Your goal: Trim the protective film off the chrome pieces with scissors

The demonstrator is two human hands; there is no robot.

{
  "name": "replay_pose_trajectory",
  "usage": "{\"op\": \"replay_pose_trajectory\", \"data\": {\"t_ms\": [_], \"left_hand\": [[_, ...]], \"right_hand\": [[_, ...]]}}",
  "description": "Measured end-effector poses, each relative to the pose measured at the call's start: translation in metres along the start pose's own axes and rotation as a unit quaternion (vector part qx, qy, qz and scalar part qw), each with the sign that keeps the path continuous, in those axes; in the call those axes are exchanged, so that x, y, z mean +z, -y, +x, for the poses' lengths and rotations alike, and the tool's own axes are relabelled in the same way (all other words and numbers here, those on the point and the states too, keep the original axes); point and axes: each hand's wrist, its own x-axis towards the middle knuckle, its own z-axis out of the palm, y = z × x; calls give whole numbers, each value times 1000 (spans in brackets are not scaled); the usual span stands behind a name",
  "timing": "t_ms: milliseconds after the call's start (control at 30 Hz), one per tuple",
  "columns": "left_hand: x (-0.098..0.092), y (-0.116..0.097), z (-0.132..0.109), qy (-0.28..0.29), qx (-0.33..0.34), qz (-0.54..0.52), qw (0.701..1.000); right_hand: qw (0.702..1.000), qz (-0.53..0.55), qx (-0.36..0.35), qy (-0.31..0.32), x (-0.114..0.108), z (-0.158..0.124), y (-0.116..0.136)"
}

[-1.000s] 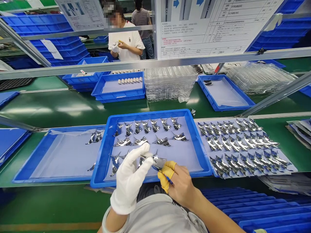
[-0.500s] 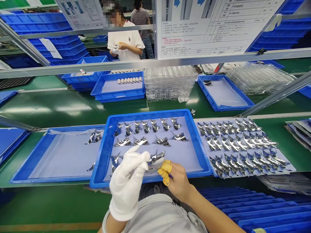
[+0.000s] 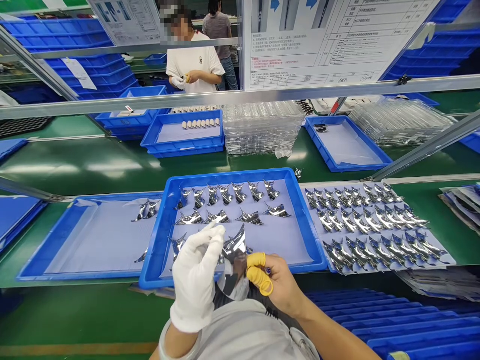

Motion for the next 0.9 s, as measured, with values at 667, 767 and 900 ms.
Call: {"op": "replay_pose_trajectory", "data": {"t_ms": [667,767,900], "left_hand": [[6,-6,9,86,-55,13,995],[5,-7,9,94,-75,39,992],[3,-7,9,70,-46,14,996]], "right_hand": [[974,172,128,-71,4,-6,-4],[982,136,113,-68,3,-6,0],[967,196,155,-59,6,-5,1]]}}
